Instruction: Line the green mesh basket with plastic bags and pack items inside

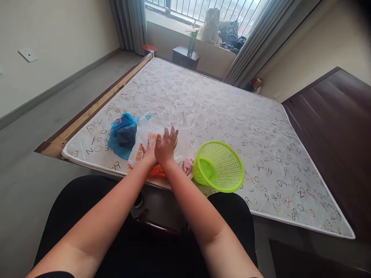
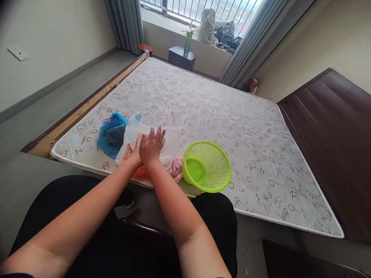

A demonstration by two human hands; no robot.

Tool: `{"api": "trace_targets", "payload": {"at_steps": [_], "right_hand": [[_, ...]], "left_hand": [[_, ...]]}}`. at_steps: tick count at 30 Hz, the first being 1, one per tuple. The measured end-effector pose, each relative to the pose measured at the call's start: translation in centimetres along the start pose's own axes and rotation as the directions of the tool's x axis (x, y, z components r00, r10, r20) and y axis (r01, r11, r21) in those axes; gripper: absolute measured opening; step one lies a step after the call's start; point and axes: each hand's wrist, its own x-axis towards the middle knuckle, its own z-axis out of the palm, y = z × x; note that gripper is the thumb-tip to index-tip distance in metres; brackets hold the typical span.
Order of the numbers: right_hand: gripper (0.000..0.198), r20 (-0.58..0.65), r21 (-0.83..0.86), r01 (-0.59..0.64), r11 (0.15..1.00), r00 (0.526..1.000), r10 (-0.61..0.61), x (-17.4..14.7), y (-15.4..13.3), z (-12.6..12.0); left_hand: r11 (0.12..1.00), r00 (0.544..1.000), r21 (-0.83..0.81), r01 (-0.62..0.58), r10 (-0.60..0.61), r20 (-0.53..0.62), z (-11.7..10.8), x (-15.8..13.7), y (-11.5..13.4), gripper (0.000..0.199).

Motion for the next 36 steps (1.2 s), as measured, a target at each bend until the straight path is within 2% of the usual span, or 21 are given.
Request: {"api": "trace_targets", "payload": {"at_steps": [1, 3, 5, 9, 11, 14, 22, 25, 29, 31, 33, 36], "right_hand": [[0.060, 0.045, -0.048, -0.021, 0.999, 0.999, 0.023, 0.7, 0.8, 0.9], [0.063, 0.135, -0.160, -0.060, 0.985, 0.987, 0.082, 1.6, 3.7, 2.7], [0.066, 0.209, -0.248, -0.073, 0.966, 0.970, 0.127, 1.7, 7.4, 4.4], [0.073, 0.249, -0.308, -0.036, 0.951, 0.961, 0.117, 0.6, 12.8, 6.5], [0.074, 0.259, -0.308, 0.000, 0.952, 0.962, 0.084, 0.1, 13.8, 6.9], [0.073, 0.264, -0.305, 0.035, 0.952, 0.963, 0.049, 0.0, 14.1, 7.4], [0.075, 0.304, -0.348, 0.058, 0.936, 0.951, 0.054, 0.6, 14.2, 8.5], [0.075, 0.378, -0.352, 0.125, 0.928, 0.926, 0.019, 0.3, 14.1, 7.6], [0.063, 0.493, -0.279, 0.312, 0.908, 0.858, -0.143, -2.4, 13.8, 4.4], [0.057, 0.465, -0.242, 0.336, 0.910, 0.864, -0.195, -4.8, 13.4, 2.4], [0.059, 0.426, -0.210, 0.307, 0.928, 0.883, -0.196, -7.3, 12.7, 0.6], [0.061, 0.361, -0.135, 0.271, 0.953, 0.909, -0.208, -10.4, 10.9, -1.2]], "left_hand": [[0.999, 1.000, 0.044, -0.024, 0.024, 0.018, 0.5, 0.3, -0.8, 0.044], [0.966, 0.996, 0.248, -0.073, 0.055, 0.076, 1.0, 0.7, -2.5, 0.045], [0.913, 0.996, 0.401, -0.076, 0.055, 0.064, 1.0, 0.7, -4.4, 0.053], [0.823, 0.992, 0.556, 0.114, -0.121, -0.025, 1.0, 0.3, -8.4, 0.071], [0.792, 0.980, 0.586, 0.172, -0.200, -0.017, 1.1, 0.2, -10.0, 0.073], [0.762, 0.981, 0.628, 0.161, -0.196, -0.015, 1.4, 0.3, -11.6, 0.074], [0.742, 0.984, 0.649, 0.167, -0.171, -0.057, 2.0, 0.3, -11.8, 0.071], [0.744, 0.980, 0.645, 0.172, -0.198, -0.033, 1.8, 0.5, -11.7, 0.071], [0.731, 0.973, 0.659, 0.177, -0.231, -0.005, 1.2, 0.9, -11.4, 0.074], [0.736, 0.974, 0.659, 0.155, -0.227, 0.024, 0.8, 0.6, -10.8, 0.075], [0.761, 0.977, 0.637, 0.124, -0.205, 0.054, 0.2, 0.1, -9.9, 0.072], [0.784, 0.994, 0.611, 0.110, -0.081, -0.074, -0.6, -0.9, -7.8, 0.062]]}}
